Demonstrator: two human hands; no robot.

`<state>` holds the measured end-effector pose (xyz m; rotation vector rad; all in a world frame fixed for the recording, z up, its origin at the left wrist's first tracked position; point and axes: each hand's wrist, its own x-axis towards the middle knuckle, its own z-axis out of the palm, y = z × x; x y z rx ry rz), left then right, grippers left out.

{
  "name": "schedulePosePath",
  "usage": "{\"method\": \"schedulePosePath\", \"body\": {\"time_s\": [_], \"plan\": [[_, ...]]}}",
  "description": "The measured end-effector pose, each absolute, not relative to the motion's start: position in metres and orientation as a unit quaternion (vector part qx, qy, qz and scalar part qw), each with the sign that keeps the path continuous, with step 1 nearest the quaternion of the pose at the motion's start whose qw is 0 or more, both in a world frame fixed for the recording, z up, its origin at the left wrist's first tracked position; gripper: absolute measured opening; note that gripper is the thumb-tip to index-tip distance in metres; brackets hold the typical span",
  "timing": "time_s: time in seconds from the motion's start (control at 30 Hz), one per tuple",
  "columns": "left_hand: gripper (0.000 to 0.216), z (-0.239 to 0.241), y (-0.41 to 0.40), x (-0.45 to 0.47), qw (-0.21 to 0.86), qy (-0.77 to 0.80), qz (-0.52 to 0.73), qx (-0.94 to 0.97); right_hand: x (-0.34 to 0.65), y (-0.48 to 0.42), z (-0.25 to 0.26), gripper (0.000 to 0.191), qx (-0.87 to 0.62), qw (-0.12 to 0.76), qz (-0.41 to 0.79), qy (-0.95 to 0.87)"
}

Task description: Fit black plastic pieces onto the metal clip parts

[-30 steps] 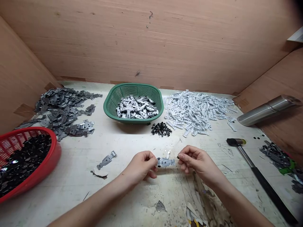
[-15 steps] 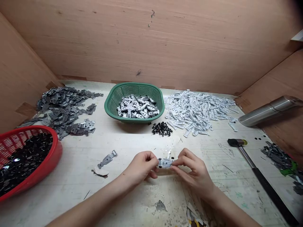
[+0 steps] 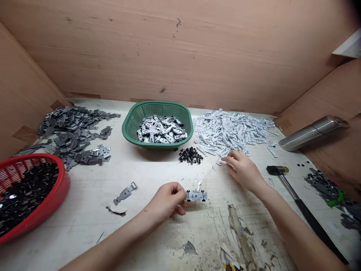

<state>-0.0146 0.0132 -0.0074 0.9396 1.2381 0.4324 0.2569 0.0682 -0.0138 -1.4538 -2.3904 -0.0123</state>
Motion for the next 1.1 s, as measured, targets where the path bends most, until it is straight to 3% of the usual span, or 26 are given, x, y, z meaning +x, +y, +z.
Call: {"method": "schedulePosePath", "body": {"time_s": [0.13, 0.33, 0.57, 0.73, 0.9, 1.0, 1.1], "plan": [[0.019, -0.003, 0.014, -0.014, 0.691, 0.567, 0.182, 0.41, 0.27, 0.093, -0.019, 0.028, -0.425, 0.062, -0.079, -0.9], [0.02, -0.001, 0.016, -0.013, 0.691, 0.567, 0.177, 0.411, 0.245, 0.076, -0.018, 0.021, -0.414, 0.083, -0.042, -0.905], [0.019, -0.002, 0.017, -0.011, 0.688, 0.574, 0.173, 0.409, 0.22, 0.025, -0.016, 0.019, -0.429, 0.158, 0.116, -0.882], [0.018, -0.001, 0.016, -0.011, 0.69, 0.571, 0.173, 0.41, 0.228, 0.004, -0.007, 0.012, -0.545, 0.258, 0.276, -0.748], [0.018, -0.001, 0.016, -0.011, 0.689, 0.571, 0.179, 0.408, 0.256, -0.005, -0.001, 0.018, -0.633, 0.214, 0.405, -0.625], [0.018, -0.002, 0.016, -0.011, 0.69, 0.57, 0.182, 0.407, 0.269, -0.011, 0.001, 0.023, -0.621, 0.242, 0.552, -0.501], [0.019, -0.002, 0.016, -0.011, 0.691, 0.568, 0.185, 0.407, 0.273, -0.017, 0.002, 0.028, -0.603, 0.25, 0.602, -0.46]]}}
